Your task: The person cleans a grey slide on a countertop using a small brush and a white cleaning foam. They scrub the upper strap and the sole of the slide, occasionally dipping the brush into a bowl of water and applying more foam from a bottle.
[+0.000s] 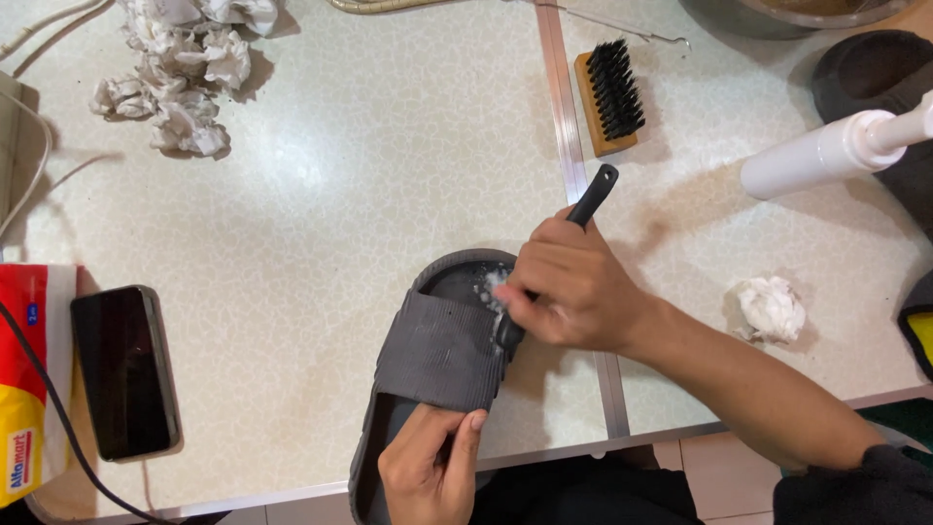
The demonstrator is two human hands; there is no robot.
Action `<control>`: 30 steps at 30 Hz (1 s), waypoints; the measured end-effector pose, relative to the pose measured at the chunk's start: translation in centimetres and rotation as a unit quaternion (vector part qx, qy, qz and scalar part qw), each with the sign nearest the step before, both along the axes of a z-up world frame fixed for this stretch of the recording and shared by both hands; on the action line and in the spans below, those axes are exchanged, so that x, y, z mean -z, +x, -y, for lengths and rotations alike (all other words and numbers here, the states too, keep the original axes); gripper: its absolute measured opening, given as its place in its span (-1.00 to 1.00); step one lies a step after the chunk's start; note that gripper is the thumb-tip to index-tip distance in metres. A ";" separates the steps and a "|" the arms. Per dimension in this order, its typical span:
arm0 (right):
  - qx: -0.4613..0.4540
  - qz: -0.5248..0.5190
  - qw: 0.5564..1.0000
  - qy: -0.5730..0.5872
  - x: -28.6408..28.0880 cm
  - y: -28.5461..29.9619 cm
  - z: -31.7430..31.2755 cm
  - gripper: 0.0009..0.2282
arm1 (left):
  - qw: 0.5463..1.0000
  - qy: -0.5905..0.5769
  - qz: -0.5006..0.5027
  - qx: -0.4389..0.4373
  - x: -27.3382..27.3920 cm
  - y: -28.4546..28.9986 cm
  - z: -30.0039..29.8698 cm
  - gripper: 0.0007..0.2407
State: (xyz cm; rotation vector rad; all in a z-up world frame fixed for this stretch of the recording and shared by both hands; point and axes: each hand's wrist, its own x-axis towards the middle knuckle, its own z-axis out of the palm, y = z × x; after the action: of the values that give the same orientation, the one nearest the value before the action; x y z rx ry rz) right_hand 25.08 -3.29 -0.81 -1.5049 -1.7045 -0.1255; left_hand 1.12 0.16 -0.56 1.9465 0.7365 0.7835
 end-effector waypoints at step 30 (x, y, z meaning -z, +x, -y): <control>0.029 -0.122 0.991 0.042 1.7 -1.6 0.2 -0.62 | 1.000 -0.004 -0.013 -0.006 0.3 -0.2 0.2 -0.76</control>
State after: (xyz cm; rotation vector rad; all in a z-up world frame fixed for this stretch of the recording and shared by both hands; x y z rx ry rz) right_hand 23.49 -3.53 -2.56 -1.4454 -1.4435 -0.0404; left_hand 0.97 0.01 -0.85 1.9505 0.7657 0.7627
